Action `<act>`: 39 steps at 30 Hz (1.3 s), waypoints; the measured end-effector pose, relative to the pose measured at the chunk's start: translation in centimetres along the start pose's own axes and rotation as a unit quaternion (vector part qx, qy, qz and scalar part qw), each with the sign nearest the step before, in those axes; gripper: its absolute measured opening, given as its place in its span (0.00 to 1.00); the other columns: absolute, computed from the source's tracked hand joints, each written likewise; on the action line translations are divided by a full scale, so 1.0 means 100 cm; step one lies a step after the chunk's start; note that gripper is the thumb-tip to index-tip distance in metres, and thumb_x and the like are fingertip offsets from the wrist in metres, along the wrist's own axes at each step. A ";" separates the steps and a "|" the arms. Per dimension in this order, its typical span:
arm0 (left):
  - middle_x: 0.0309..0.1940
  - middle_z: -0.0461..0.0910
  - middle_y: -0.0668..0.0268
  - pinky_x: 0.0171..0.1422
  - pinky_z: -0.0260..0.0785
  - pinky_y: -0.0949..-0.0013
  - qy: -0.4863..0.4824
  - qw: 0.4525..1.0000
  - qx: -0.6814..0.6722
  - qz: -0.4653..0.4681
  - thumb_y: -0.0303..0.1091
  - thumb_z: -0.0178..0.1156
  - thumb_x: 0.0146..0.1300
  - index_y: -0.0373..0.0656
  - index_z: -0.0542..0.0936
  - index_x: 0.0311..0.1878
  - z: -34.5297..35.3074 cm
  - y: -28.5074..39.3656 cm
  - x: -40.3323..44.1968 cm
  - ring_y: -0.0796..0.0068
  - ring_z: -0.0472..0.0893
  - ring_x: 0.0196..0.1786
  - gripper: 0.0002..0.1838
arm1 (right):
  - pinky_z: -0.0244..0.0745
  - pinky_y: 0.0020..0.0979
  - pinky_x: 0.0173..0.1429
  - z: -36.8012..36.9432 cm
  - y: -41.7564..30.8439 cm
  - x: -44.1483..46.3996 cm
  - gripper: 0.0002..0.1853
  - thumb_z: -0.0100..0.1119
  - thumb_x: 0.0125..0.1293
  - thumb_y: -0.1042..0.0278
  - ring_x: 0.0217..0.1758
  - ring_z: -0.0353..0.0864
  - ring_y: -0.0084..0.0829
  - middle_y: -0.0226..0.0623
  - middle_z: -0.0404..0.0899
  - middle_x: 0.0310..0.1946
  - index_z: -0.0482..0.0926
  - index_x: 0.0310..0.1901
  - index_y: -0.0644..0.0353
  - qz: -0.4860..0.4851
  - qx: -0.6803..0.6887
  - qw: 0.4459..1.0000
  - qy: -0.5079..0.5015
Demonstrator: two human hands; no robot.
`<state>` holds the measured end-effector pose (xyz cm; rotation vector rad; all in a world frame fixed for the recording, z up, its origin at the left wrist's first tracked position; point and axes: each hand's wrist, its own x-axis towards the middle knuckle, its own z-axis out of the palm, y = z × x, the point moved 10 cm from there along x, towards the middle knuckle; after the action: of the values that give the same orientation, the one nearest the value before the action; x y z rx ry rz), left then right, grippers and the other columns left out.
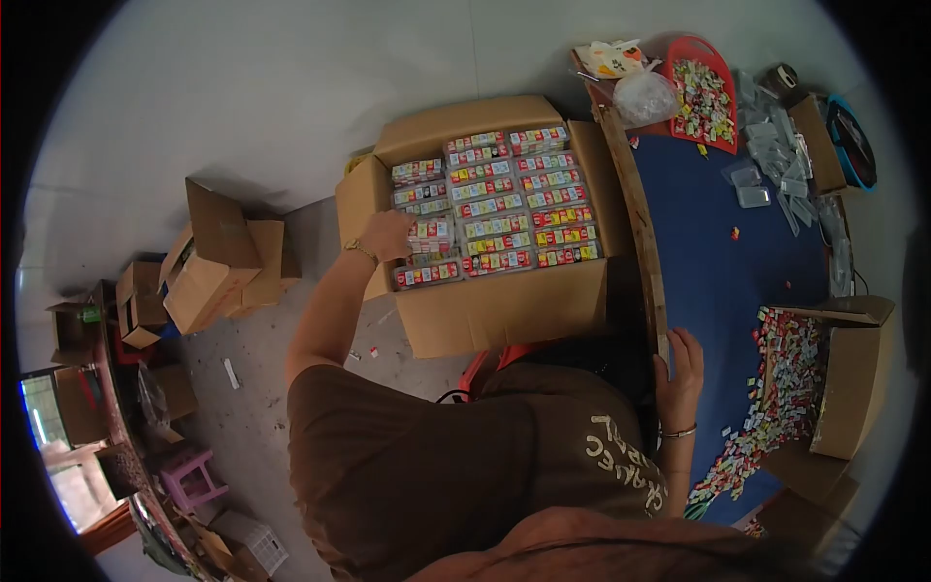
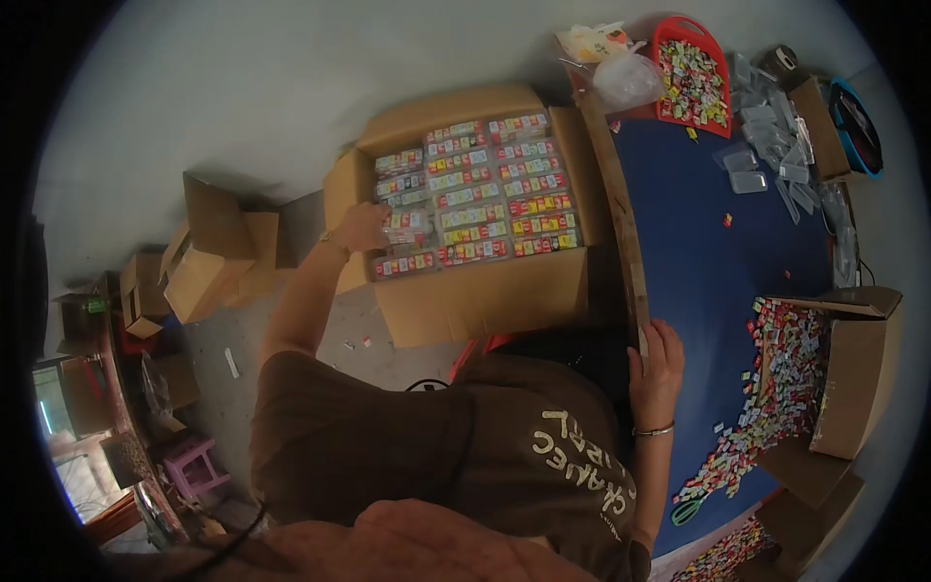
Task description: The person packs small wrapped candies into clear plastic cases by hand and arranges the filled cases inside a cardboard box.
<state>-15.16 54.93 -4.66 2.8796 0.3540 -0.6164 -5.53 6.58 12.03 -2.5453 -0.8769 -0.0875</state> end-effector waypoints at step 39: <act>0.68 0.69 0.47 0.73 0.62 0.59 -0.093 0.969 -0.219 0.075 0.47 0.63 0.64 0.37 0.63 0.73 0.065 0.007 0.005 0.50 0.70 0.69 0.39 | 0.73 0.43 0.58 0.011 -0.002 -0.007 0.12 0.63 0.56 0.82 0.52 0.77 0.48 0.43 0.79 0.51 0.81 0.44 0.64 -0.005 -0.020 1.000 0.013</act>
<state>-17.02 52.98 -10.60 2.3815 0.2106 -0.6759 -6.35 6.79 11.02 -2.5719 -0.8856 -0.1410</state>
